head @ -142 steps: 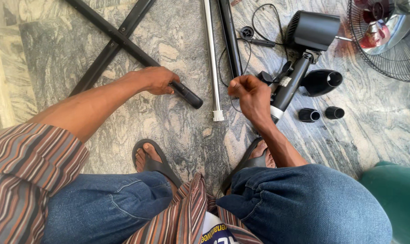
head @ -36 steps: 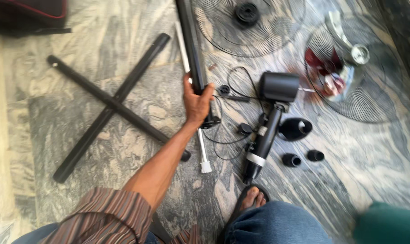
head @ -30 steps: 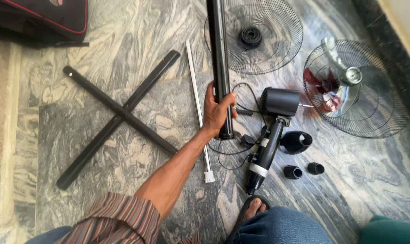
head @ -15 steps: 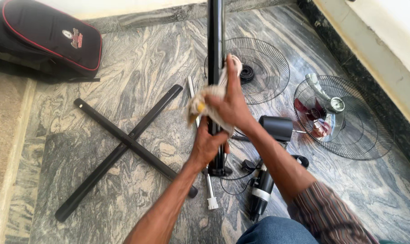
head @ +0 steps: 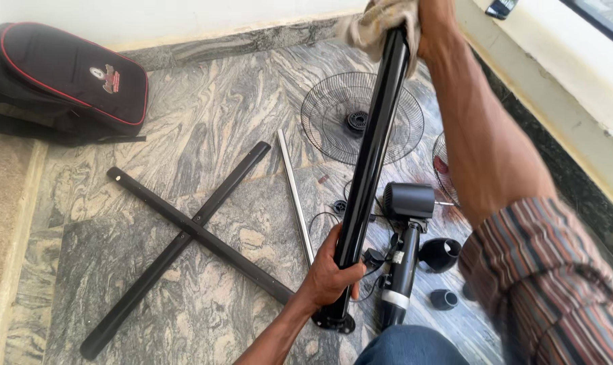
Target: The person assembles a standing fan base by connecting the central hub to the cross-shaped legs using a metal rod and an Allen key. They wipe the parts with a cloth and tighten the screws to secure the assembly.
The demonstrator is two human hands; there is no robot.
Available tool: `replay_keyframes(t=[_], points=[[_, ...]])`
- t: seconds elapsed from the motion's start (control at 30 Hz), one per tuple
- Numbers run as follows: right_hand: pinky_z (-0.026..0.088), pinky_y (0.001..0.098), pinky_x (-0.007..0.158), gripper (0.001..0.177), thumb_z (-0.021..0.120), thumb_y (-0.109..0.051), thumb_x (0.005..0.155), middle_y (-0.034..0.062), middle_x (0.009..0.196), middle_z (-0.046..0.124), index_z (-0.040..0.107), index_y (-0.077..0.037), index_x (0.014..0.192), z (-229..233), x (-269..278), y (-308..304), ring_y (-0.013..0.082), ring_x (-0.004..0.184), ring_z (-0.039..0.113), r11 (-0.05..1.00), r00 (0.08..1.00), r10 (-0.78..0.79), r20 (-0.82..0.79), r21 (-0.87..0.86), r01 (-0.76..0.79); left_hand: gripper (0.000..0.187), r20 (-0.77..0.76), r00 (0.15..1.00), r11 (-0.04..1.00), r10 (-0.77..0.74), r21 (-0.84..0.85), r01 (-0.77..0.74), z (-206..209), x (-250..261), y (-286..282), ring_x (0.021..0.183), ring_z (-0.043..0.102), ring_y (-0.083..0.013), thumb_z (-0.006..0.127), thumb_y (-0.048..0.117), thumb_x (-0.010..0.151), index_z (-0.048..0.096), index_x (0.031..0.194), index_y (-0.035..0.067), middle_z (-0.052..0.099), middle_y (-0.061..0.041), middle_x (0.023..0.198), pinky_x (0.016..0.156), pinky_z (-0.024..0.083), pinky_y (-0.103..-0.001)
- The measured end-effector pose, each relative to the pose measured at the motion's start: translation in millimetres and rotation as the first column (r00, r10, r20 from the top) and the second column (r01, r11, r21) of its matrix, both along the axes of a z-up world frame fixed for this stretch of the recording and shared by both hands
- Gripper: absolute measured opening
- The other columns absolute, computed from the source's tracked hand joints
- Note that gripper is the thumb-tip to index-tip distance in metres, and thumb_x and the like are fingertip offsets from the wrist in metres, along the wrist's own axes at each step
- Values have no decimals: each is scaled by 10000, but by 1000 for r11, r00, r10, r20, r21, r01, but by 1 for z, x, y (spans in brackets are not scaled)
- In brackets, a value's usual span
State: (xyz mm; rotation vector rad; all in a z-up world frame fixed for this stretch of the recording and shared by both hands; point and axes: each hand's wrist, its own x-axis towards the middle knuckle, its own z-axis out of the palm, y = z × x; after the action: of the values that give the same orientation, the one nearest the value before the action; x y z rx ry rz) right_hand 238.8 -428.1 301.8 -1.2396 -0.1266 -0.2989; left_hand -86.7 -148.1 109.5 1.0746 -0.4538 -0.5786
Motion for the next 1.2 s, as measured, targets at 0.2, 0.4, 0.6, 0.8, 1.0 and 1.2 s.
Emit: replay_keyframes(t=[0.2, 0.4, 0.6, 0.8, 1.0, 1.2], points=[[634, 365, 690, 295, 625, -236, 1001, 138, 939, 687, 567, 0, 1167, -64, -68, 39, 217, 750, 710, 921, 970, 240, 28, 309, -237, 663, -102, 972, 939, -213, -297, 175, 6, 9, 7, 483, 614, -183, 667, 60, 859, 410, 1465, -15, 606, -71, 702, 450, 545, -326], [611, 334, 773, 447, 692, -75, 798, 101, 1001, 687, 639, -10, 1238, -146, -208, 137, 184, 842, 691, 974, 947, 224, -230, 32, -223, 476, -326, 938, 979, -115, -195, 53, -2, 46, 6, 551, 653, -194, 715, 137, 945, 497, 1279, -123, 645, -102, 766, 499, 570, -326], [623, 343, 612, 270, 649, -33, 858, 115, 856, 700, 613, 76, 1103, -106, -173, 103, 227, 684, 697, 999, 996, 7, -84, -41, -10, 620, 15, 993, 990, 119, 67, -120, -11, 68, 26, 965, 688, -238, 625, 547, 952, 561, 1370, 95, 692, -110, 1110, 839, 612, -400], [614, 400, 600, 358, 649, 21, 867, 177, 964, 645, 494, 58, 1186, -97, -195, 117, 243, 709, 680, 994, 994, -22, 111, 113, 9, 694, -614, 751, 705, 243, -421, -572, -13, 68, 4, 1219, 620, -244, 507, 726, 884, 574, 1315, 186, 665, -58, 1272, 995, 566, -428], [599, 304, 835, 576, 779, -56, 706, 76, 1106, 686, 542, -29, 1231, -157, -275, 183, 159, 944, 698, 945, 998, -57, 12, -322, 58, 833, -599, 800, 556, -31, -675, -484, -39, 65, -7, 1316, 487, -326, 466, 814, 1003, 534, 1446, 112, 556, -141, 1401, 1077, 486, -510], [574, 280, 779, 526, 820, -94, 733, 59, 992, 676, 571, -33, 1192, -154, -288, 165, 139, 864, 673, 842, 984, -107, -143, -539, 13, 932, 285, 514, 425, 809, 322, -846, -9, 96, 7, 1525, 281, -364, 627, 595, 947, 164, 1610, 130, 155, -208, 1634, 1234, 308, -547]])
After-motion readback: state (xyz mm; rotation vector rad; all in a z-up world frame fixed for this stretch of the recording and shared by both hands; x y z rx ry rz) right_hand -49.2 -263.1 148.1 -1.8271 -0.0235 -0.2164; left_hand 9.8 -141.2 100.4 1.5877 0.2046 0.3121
